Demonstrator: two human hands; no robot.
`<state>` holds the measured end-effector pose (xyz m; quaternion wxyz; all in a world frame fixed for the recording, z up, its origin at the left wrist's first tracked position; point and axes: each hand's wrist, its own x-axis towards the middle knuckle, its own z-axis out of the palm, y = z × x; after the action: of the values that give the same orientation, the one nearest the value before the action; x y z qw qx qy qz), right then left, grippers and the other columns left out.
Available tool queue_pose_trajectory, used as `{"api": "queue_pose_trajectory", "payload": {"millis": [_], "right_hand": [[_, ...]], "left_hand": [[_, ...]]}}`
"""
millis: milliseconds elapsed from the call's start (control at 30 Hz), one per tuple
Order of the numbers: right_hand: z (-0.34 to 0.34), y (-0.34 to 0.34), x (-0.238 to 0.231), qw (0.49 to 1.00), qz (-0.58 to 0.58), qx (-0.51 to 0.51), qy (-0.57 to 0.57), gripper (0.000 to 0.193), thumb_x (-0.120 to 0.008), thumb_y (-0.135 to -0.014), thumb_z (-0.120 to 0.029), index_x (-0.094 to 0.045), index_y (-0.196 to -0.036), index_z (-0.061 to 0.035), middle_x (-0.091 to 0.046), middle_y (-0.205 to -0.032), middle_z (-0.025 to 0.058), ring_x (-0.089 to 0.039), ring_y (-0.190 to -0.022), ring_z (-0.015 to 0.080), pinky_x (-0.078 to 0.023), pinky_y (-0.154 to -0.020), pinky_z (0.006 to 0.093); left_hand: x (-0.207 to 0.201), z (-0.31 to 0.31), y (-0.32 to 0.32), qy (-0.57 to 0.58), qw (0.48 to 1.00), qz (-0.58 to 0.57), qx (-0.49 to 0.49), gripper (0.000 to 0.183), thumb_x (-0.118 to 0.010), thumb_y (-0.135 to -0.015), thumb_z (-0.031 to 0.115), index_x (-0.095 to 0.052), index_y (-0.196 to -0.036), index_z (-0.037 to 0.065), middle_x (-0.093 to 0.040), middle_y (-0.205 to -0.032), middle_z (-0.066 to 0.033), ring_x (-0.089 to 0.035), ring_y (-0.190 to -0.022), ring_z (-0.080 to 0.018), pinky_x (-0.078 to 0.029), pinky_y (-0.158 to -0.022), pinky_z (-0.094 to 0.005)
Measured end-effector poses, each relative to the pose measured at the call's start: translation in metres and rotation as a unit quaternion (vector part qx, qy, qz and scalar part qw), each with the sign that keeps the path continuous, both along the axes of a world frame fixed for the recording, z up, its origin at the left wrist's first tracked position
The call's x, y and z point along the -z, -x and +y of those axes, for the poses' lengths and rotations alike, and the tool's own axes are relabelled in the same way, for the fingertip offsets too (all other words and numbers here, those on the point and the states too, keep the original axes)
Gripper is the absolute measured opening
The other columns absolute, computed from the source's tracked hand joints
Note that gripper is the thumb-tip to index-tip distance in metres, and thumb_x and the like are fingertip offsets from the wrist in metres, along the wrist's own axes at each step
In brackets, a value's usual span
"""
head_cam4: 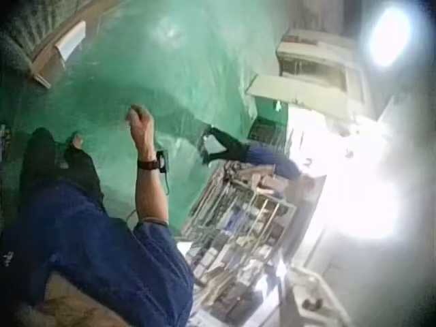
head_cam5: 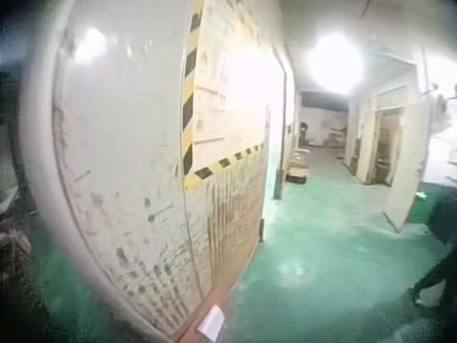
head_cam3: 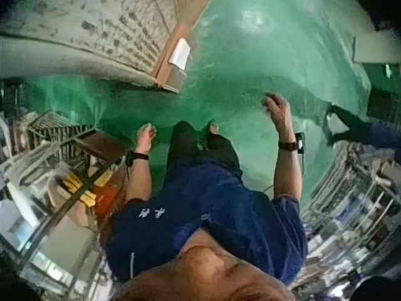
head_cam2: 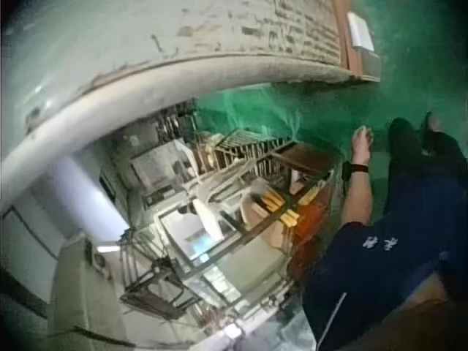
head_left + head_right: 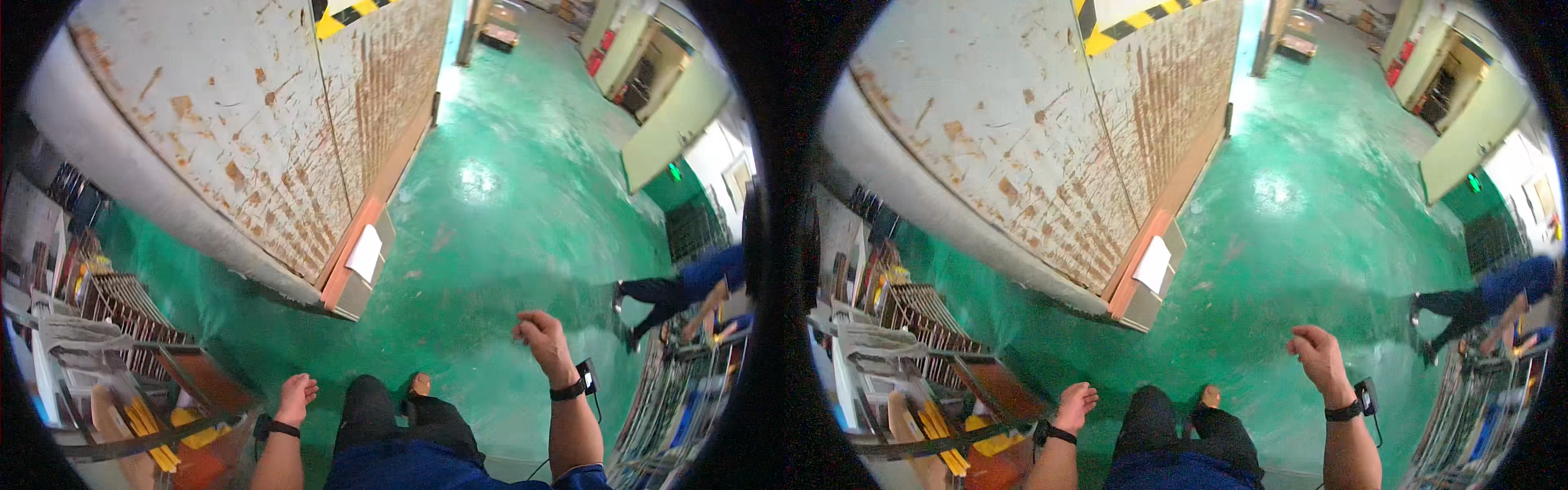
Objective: Sorting and inspecting copper sheets on a fabrication floor according to a process card.
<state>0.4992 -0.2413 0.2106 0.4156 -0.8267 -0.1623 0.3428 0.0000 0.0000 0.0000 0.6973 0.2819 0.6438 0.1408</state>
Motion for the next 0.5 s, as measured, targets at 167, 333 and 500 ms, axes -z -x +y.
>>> {"api": "queue_pose_trajectory", "payload": {"millis": [167,333,500], "right_hand": [[0.138,-0.132,0.011,0.993,-0.077,-0.089,-0.029,0.033,-0.059,-0.097,-0.013,-0.067,-0.122,0.0071,-0.075,-0.094,0.0080,-0.068,-0.087,0.0147,-0.052,-0.076,0.0291],[0.226,-0.195,0.140,0.986,-0.022,-0.164,0.012,0.034,-0.063,-0.097,-0.017,-0.068,-0.121,0.0069,-0.077,-0.098,0.0163,-0.073,-0.095,0.0211,-0.057,-0.085,0.0342],[0.306,-0.241,0.284,0.954,0.012,-0.293,0.058,0.033,-0.063,-0.099,-0.016,-0.067,-0.122,0.0071,-0.077,-0.099,0.0131,-0.072,-0.093,0.0200,-0.056,-0.086,0.0325]], "left_hand": [[0.060,0.065,-0.122,0.010,0.997,-0.038,-0.063,0.024,-0.064,-0.102,0.023,-0.061,-0.120,0.007,-0.072,-0.096,-0.0077,-0.069,-0.081,-0.0185,-0.055,-0.068,-0.0337],[0.157,0.128,-0.212,0.041,0.998,-0.007,-0.056,0.019,-0.065,-0.100,0.023,-0.062,-0.111,0.008,-0.071,-0.095,-0.0056,-0.067,-0.081,-0.0179,-0.055,-0.070,-0.0347],[0.237,0.173,-0.302,0.058,0.984,-0.061,-0.160,0.026,-0.064,-0.100,0.026,-0.062,-0.117,0.006,-0.068,-0.109,-0.0071,-0.065,-0.099,-0.0198,-0.054,-0.084,-0.0378]]}}
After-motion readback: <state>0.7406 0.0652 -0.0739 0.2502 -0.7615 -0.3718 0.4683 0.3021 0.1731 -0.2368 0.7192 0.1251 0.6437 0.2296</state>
